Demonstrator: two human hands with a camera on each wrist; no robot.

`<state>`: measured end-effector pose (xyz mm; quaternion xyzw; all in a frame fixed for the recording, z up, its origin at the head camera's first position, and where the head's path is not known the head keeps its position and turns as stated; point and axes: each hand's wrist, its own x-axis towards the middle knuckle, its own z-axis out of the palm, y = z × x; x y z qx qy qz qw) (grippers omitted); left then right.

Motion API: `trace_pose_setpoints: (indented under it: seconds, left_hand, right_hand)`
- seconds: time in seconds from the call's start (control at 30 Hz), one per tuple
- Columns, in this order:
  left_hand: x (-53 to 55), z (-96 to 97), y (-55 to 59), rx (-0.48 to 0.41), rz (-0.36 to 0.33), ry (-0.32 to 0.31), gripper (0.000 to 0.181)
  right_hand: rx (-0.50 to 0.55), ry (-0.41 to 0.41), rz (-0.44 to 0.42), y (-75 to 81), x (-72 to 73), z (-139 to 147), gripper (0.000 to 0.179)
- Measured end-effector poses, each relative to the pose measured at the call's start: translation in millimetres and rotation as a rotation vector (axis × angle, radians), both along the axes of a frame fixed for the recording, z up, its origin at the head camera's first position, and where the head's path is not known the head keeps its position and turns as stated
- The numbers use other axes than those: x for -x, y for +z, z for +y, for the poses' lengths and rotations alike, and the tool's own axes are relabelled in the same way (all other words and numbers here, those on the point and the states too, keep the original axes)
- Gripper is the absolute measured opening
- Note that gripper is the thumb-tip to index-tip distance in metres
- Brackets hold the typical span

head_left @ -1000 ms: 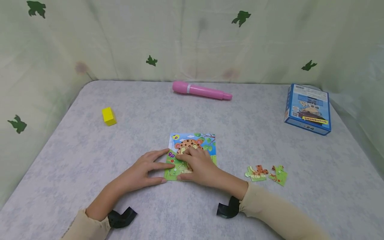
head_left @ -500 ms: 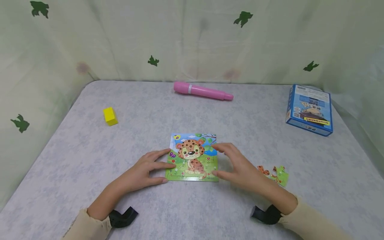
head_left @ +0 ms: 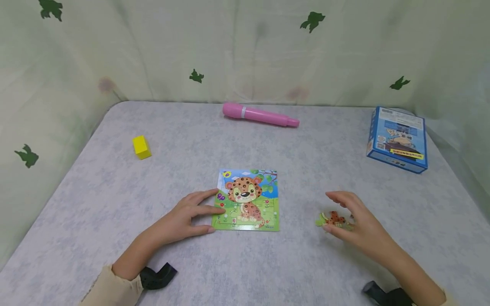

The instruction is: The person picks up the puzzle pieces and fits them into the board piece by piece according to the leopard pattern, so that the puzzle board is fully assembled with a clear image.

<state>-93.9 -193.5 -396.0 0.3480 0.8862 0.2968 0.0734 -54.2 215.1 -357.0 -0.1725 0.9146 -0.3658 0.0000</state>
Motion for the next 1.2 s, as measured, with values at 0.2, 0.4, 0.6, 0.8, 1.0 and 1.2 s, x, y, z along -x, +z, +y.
trace_pose_setpoints:
  seconds: [0.2,0.4,0.6,0.8,1.0,1.2]
  left_hand:
    - [1.3,1.1,0.2,0.005,-0.002,-0.002,0.042]
    - [0.8,1.0,-0.2,0.001,-0.004,0.0,0.042]
    - [0.5,1.1,-0.2,-0.005,0.0,-0.002,0.042]
    - [0.0,0.4,0.2,-0.002,-0.003,0.0,0.042]
    - [-0.9,0.1,0.3,0.008,-0.007,0.014,0.042]
    - [-3.6,3.5,1.8,0.029,0.064,0.013,0.041]
  right_hand:
    - [-0.044,0.012,-0.039,-13.4,1.2,17.3,0.064]
    - [-0.11,0.079,-0.111,-21.6,7.0,30.7,0.061]
    - [-0.172,0.123,-0.124,-25.6,8.4,34.9,0.056]
    - [-0.217,0.159,0.032,-28.8,5.6,26.6,0.047]
    - [-0.213,0.133,0.125,-29.3,3.7,19.6,0.048]
    - [-0.167,0.129,0.225,-15.7,4.3,4.4,0.053]
